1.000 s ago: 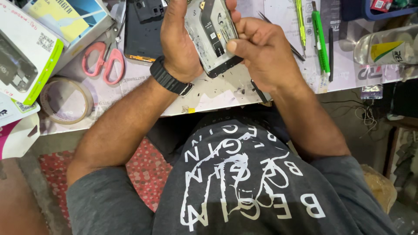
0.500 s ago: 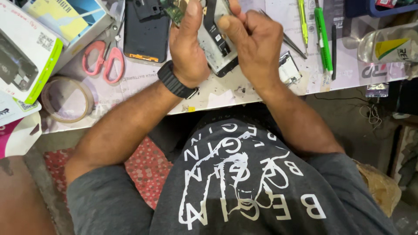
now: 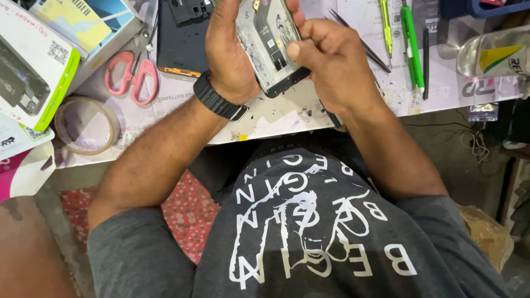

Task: The person uses a metal prying tool to scrape adhesive residue from the interior frame of a disassembled smartphone. They repeatedly scrape and wipe the same area while holding the device with the other hand.

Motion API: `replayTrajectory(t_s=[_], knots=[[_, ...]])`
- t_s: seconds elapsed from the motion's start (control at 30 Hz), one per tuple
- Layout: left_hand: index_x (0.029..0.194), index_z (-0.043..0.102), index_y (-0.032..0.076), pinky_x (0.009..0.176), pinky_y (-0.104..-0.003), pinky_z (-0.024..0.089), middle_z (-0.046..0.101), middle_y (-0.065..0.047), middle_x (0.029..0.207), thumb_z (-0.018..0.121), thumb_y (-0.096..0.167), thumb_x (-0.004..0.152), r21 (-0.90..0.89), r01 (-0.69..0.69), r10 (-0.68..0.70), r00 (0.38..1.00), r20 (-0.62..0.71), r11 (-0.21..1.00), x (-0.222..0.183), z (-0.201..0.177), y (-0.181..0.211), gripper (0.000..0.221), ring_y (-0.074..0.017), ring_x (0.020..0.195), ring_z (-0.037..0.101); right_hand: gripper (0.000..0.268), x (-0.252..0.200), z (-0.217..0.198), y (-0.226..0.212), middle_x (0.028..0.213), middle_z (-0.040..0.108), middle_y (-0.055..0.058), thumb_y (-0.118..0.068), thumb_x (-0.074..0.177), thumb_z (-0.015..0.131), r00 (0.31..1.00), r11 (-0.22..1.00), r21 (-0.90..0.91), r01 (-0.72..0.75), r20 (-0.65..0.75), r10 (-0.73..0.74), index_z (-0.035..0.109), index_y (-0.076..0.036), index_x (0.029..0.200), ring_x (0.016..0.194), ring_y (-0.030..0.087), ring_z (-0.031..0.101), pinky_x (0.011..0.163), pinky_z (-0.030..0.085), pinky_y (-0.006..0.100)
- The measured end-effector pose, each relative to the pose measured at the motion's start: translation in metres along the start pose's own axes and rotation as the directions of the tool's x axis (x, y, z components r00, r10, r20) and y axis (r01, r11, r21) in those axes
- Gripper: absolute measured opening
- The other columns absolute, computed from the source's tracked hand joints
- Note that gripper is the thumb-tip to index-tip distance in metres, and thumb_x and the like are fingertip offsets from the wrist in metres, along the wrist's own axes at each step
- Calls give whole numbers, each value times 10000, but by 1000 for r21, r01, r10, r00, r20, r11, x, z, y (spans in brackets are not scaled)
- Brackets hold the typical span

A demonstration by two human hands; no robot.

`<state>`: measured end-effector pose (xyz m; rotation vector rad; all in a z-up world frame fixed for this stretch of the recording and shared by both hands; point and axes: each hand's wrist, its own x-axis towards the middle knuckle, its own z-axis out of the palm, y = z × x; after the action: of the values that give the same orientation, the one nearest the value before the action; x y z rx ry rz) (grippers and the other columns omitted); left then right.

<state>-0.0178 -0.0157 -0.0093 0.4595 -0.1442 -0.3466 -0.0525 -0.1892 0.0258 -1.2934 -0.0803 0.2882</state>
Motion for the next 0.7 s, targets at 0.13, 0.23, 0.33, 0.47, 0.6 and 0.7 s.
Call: replayTrajectory(t_s=[0.13, 0.23, 0.33, 0.47, 0.6, 0.7], knots=[[1225, 632, -29, 913, -408, 609, 725, -184, 1142, 423, 526, 1060, 55, 21, -20, 1000, -11, 998, 2, 0, 1, 615, -278, 1045, 735, 191, -10, -1, 8, 964, 702, 33, -52, 1022, 663, 1000, 995, 98, 8, 14, -10, 651, 42, 1188, 823, 64, 619, 781, 530, 220], [1211, 646, -52, 916, -397, 604, 725, -184, 1106, 412, 524, 1146, 218, -58, 43, 996, 72, 974, -2, 0, 3, 625, -257, 1007, 729, 146, -7, 3, 26, 980, 687, 36, -48, 1063, 693, 982, 988, -52, 142, -119, -148, 657, 56, 1158, 861, 60, 598, 829, 524, 222], [1203, 643, -55, 930, -389, 603, 722, -181, 1096, 402, 487, 1173, 255, -100, 80, 993, 89, 962, -6, 1, 2, 595, -245, 994, 728, 192, -7, 5, 31, 968, 687, 55, -117, 1142, 692, 960, 940, -264, 217, -118, -254, 652, 70, 1138, 828, 55, 580, 777, 500, 203], [1220, 648, -40, 890, -380, 612, 726, -173, 1070, 395, 478, 1156, 352, -126, 97, 990, 99, 928, -5, 6, 3, 580, -235, 965, 735, 266, -3, 7, 21, 779, 654, -3, -233, 1043, 696, 964, 945, -308, 109, -198, -176, 633, 12, 961, 615, 54, 592, 513, 494, 234], [1201, 634, -42, 918, -384, 595, 715, -170, 1083, 411, 493, 1183, 422, -190, 133, 978, 161, 886, -6, 11, -1, 580, -235, 978, 710, 434, 1, 1, 30, 689, 579, -5, -346, 1086, 717, 944, 855, -495, 156, -181, -276, 669, 22, 862, 613, 53, 493, 517, 392, 240], [1267, 601, -36, 927, -401, 554, 687, -165, 1134, 430, 558, 1138, 316, -72, 26, 988, 149, 946, -10, 15, 1, 632, -243, 1001, 662, 587, 9, -27, 23, 717, 595, 19, -516, 1076, 720, 946, 877, -443, 188, -159, -283, 662, 31, 871, 637, 67, 502, 558, 400, 254]])
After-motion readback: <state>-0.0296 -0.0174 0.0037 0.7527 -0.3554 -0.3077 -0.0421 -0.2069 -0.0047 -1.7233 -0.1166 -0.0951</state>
